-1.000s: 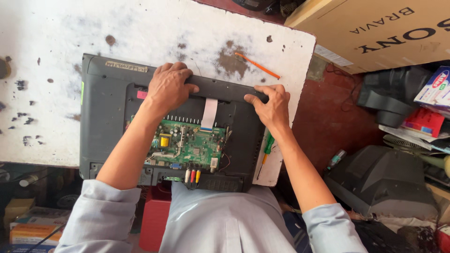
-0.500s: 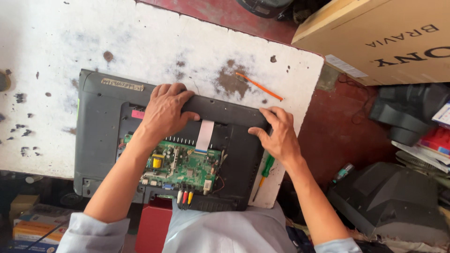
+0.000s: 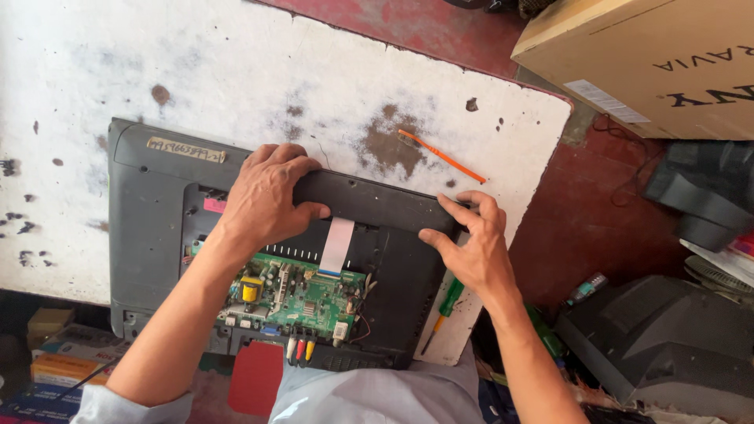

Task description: The person reassembles a CRT television by inserting a circuit board into the chassis, securing it with screws, and fitting the rear cover. They use a screwdriver to tighten screws and handle the TV casing and internal components.

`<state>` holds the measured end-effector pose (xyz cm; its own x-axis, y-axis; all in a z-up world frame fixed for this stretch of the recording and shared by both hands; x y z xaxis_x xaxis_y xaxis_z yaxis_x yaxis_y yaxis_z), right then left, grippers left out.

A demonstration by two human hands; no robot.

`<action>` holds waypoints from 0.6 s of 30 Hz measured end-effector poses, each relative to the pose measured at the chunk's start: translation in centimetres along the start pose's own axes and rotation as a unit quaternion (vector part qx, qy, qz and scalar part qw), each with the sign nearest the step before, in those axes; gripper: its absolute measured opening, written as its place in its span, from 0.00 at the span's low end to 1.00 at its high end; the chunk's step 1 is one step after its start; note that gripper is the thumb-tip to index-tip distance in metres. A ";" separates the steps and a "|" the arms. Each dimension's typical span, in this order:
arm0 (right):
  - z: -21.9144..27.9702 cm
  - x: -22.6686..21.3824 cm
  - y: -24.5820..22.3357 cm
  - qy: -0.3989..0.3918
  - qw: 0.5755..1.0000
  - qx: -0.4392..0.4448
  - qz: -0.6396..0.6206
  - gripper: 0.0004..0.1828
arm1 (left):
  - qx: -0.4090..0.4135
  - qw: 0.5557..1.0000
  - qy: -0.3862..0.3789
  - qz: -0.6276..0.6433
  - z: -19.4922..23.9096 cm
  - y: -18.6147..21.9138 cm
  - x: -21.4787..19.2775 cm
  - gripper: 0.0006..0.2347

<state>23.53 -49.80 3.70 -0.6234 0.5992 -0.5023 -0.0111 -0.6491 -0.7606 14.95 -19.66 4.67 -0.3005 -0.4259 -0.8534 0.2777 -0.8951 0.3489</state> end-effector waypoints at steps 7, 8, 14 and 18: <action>0.5 0.6 -0.5 0.024 0.999 0.011 0.027 0.29 | 0.029 0.994 -0.091 -0.050 -2.4 -0.2 0.3 0.32; 0.4 0.8 -0.6 0.027 0.999 0.019 0.029 0.30 | 0.027 0.992 -0.097 -0.071 -2.7 -0.1 0.4 0.33; 0.2 1.0 -1.0 0.052 0.998 -0.014 0.039 0.41 | 0.012 0.993 -0.032 -0.111 -1.9 1.5 1.1 0.34; 1.7 1.7 -0.4 0.119 0.992 -0.045 0.025 0.41 | 0.013 0.994 0.077 -0.073 0.2 2.0 1.2 0.30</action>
<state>21.18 -49.34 3.86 -0.4197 0.6684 -0.6141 0.0919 -0.6418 -0.7614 14.92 -21.96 4.42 -0.1912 -0.2685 -0.9441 0.2171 -0.9496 0.2261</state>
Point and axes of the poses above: each hand's wrist, its own z-axis away from the middle knuckle, its own x-axis out of the palm, y = z × x, the point moved 3 cm from there along -z, towards the middle knuckle, and after that the axes turned 15 degrees about -z, right-handed, at the moved point
